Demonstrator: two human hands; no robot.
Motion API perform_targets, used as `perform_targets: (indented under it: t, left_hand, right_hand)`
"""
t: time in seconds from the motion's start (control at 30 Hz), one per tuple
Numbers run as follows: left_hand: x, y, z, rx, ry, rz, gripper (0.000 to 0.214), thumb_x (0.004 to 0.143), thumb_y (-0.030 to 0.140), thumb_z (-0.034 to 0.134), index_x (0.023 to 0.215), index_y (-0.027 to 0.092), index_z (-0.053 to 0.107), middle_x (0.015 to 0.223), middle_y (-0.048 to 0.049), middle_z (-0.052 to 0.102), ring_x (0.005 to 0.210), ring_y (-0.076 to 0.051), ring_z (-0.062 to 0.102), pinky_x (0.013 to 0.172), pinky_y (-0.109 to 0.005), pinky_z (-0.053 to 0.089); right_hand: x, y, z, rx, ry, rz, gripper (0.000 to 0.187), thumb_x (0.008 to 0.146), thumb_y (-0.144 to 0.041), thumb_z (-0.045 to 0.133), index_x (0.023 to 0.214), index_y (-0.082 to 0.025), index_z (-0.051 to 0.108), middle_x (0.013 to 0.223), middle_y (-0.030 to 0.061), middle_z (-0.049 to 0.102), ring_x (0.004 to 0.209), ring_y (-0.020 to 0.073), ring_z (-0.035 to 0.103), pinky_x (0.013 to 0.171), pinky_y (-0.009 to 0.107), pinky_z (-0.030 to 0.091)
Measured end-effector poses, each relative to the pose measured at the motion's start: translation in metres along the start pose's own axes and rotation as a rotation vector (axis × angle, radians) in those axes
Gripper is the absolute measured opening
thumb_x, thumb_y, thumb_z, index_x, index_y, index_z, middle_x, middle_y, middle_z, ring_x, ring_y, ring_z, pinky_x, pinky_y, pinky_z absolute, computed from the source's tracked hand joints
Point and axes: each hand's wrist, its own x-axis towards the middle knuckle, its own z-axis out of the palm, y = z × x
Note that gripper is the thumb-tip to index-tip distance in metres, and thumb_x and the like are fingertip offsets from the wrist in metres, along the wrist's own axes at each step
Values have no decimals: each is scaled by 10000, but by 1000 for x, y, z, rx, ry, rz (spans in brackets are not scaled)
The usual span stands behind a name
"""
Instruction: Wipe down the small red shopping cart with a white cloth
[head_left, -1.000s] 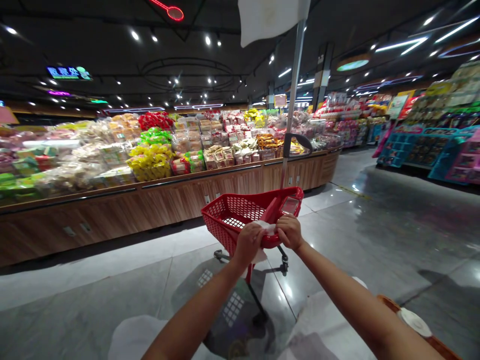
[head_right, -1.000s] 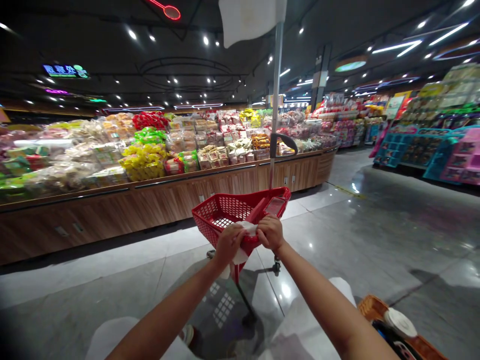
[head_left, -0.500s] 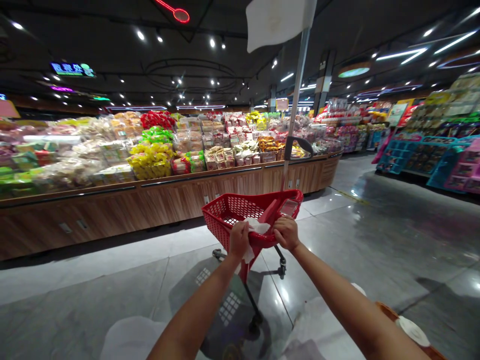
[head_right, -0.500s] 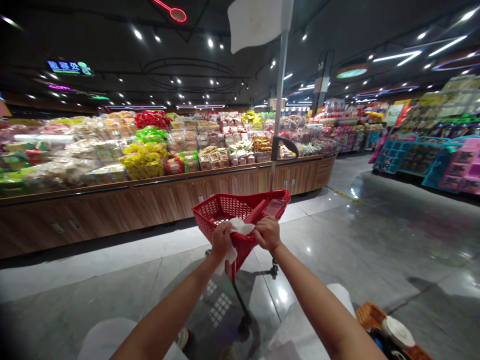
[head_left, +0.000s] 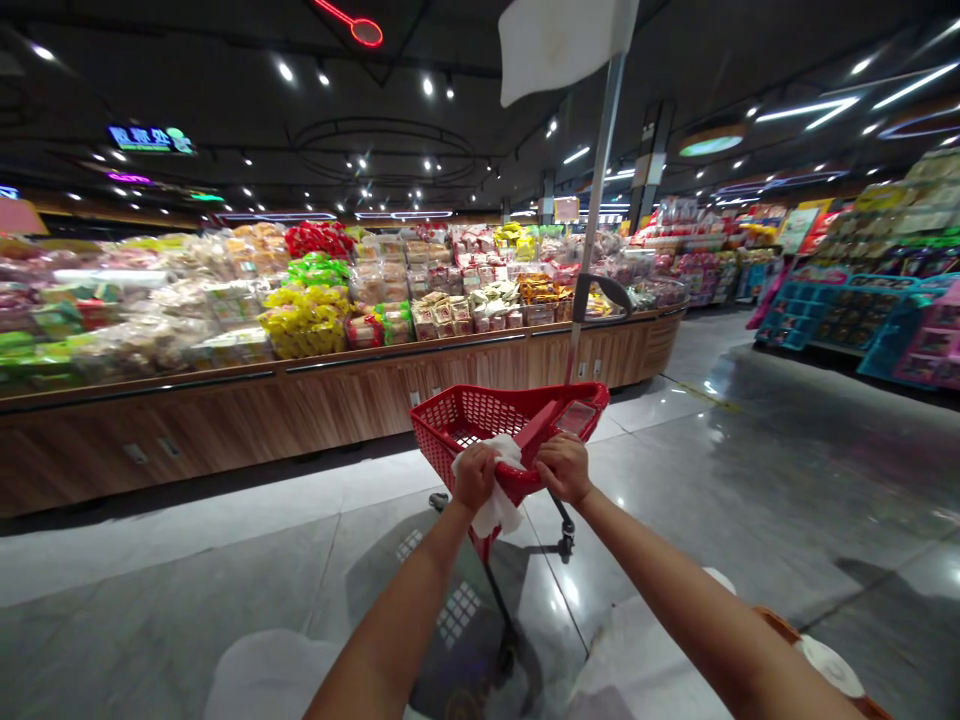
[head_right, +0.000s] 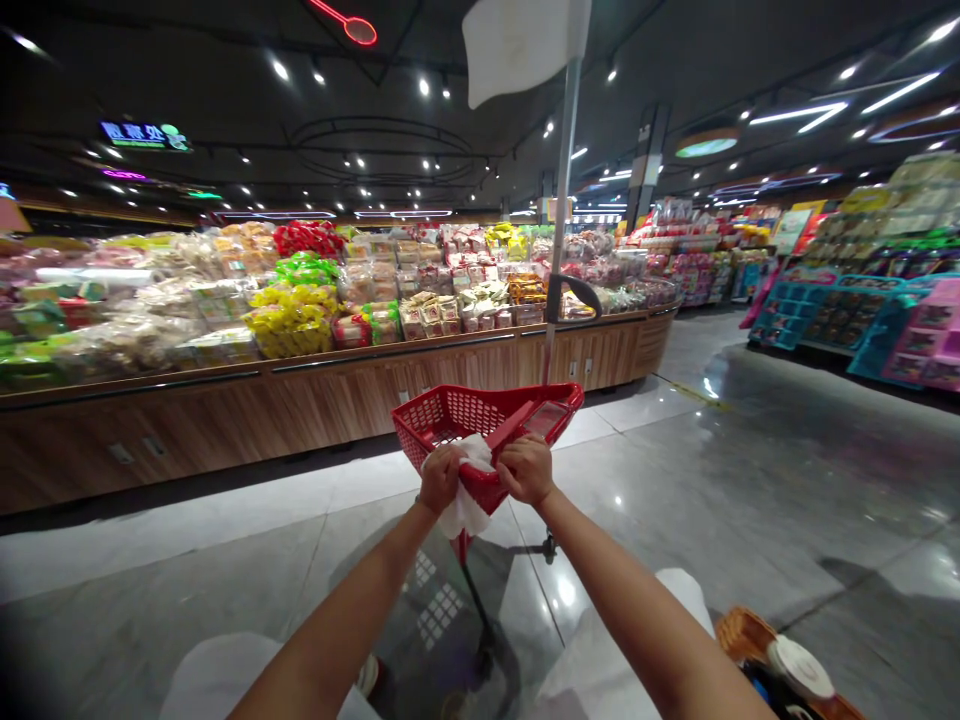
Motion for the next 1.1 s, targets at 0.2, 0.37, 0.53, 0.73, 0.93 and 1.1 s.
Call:
perform_targets:
  t: [0.2,0.37,0.53,0.73,0.93,1.1]
  left_hand:
    - [6,3,-2,52,49,-163,403,927,338,321,651,199,581,695,-73,629,699,-198,578,687,-339,453]
    - [13,12,8,74,9,-210,419,920,341,325,574,208,519,608,-46,580,605,-177,528,616,-314,403]
    - [23,-4,5,-12,-141,-201,475,938,394,318,542,204,499,556,-12,558,536,-144,505,560,-276,368]
    - [13,-21,5,81,-61,-211,393,937,366,351,645,195,552,673,-26,599,667,-161,544,662,-286,424]
    - [-2,-5,2,23,-183,-95,323,943,322,333,871,195,620,867,-67,645,844,-200,581,803,-366,479]
    - [-18,-6,-19,-39,-404,193,547,789,319,641,1296,199,477,1290,-138,538,1224,-277,464,1031,-463,394]
  right_hand:
    - [5,-4,9,-13,5,-7,390,833,-364,357,579,-203,606,622,31,636,623,153,533,739,319,314]
    - [-1,6,5,19,31,-20,356,806,-336,363,562,-209,588,603,32,632,619,163,539,746,327,338]
    - [5,27,-13,80,-107,-43,350,823,-298,369,557,-201,576,605,33,620,627,164,539,740,317,368]
    - [34,-14,-27,-53,-369,198,231,853,-290,485,755,-197,671,787,50,683,728,164,599,645,259,386]
    - [40,-81,0,-301,-558,522,399,934,-420,405,1118,-149,633,882,158,705,750,248,666,625,315,428]
    - [12,-68,-2,-357,-453,334,494,954,-486,338,1299,-175,506,912,151,705,767,251,667,632,306,401]
